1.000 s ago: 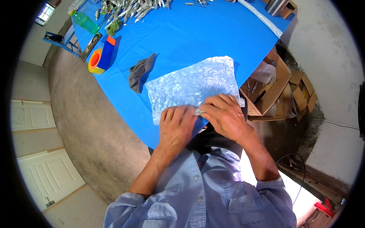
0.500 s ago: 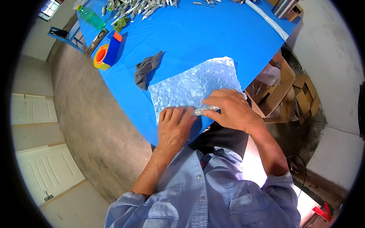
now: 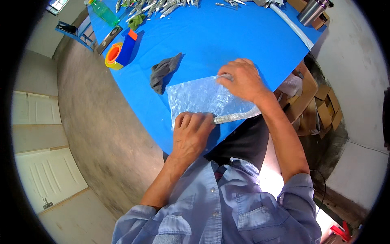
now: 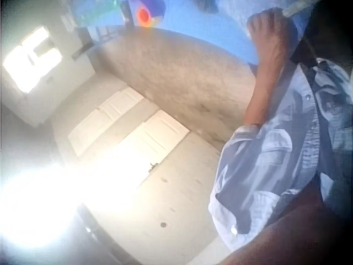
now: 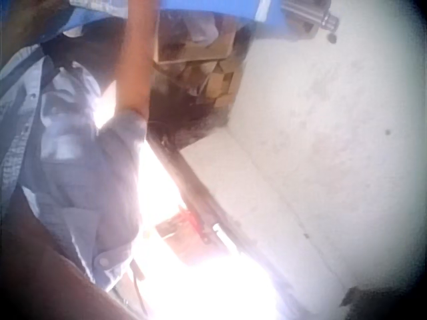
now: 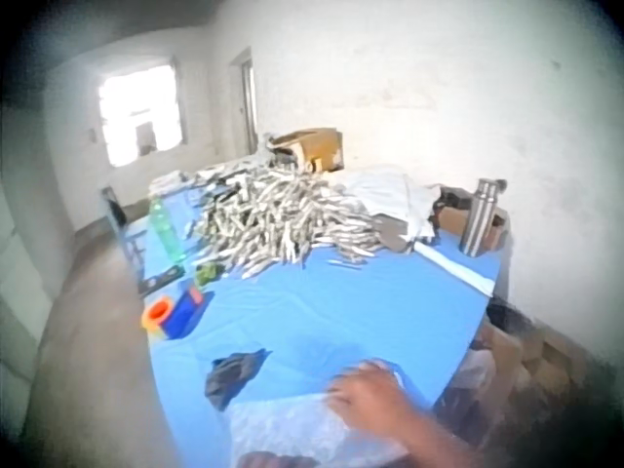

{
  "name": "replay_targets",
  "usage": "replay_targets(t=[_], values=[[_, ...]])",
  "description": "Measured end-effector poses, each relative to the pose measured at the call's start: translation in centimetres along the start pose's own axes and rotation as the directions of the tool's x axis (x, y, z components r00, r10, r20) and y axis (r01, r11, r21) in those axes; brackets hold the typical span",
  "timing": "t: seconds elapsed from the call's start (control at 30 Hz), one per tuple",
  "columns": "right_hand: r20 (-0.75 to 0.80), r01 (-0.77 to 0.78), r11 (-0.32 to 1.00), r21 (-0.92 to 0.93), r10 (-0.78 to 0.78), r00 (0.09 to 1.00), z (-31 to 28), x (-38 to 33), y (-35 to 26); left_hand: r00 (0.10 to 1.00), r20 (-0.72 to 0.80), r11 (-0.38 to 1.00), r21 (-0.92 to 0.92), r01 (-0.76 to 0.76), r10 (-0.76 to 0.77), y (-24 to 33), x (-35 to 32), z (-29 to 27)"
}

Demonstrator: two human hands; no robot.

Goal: The person assembles metal components by inserting a cylindrical part into a larger metal housing and cleaning it with a cloth.

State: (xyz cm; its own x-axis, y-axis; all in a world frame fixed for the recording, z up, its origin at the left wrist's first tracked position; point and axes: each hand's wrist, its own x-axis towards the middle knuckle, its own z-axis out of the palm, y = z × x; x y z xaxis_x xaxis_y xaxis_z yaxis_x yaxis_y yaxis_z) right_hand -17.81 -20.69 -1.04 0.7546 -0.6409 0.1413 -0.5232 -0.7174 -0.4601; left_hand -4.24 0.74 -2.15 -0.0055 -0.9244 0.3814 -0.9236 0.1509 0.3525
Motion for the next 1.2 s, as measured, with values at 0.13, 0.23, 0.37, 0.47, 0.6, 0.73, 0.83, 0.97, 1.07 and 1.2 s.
replay_targets(t=[0.13,0.23,0.37,0.47,0.6,0.73,0.83,0.97,1.07,1.2], values=[[-0.034,-0.060,0.997,0.056,0.062,0.997,-0.2,0.1,0.9,1.000,0.002,1.000,0.008,-0.028,0.028,-0.3,-0.2,0.2],[-0.096,-0.076,0.996,0.043,0.080,0.992,0.2,-0.5,1.0,0.998,0.039,0.999,0.001,-0.044,0.044,-0.7,0.0,-0.1],[-0.148,-0.108,0.994,0.030,0.112,0.983,0.2,-1.3,1.2,0.998,0.061,0.999,0.001,-0.035,0.035,-0.9,0.4,-0.4],[-0.150,-0.135,0.991,0.006,0.134,0.980,0.1,-2.0,1.2,0.997,0.067,1.000,0.011,-0.024,0.024,-0.8,0.5,-0.4],[-0.393,0.002,0.975,-0.223,-0.091,0.915,-0.5,-2.8,0.6,0.996,0.081,0.999,0.027,-0.036,0.033,-0.8,0.7,-0.5],[-0.396,0.111,0.977,-0.184,-0.177,0.901,-1.0,-6.0,-4.0,0.996,0.070,0.998,0.029,-0.052,0.050,-1.3,0.4,-0.4],[-0.301,0.067,0.997,-0.024,-0.072,0.951,0.4,-9.6,-6.7,0.996,0.067,0.998,0.024,-0.065,0.064,-1.2,0.7,-0.5],[-0.291,-0.001,1.000,-0.005,-0.001,0.957,2.5,-11.7,-7.2,0.995,0.059,0.997,0.022,-0.080,0.078,-1.2,0.8,-0.2],[-0.334,0.004,1.000,-0.015,-0.009,0.943,3.0,-11.8,-7.0,0.996,0.056,0.998,0.009,-0.065,0.064,-1.3,0.7,-0.4],[-0.335,0.024,1.000,0.010,-0.019,0.942,2.8,-11.7,-6.6,0.999,0.017,0.999,-0.035,-0.039,0.039,-1.7,0.2,-0.1]])
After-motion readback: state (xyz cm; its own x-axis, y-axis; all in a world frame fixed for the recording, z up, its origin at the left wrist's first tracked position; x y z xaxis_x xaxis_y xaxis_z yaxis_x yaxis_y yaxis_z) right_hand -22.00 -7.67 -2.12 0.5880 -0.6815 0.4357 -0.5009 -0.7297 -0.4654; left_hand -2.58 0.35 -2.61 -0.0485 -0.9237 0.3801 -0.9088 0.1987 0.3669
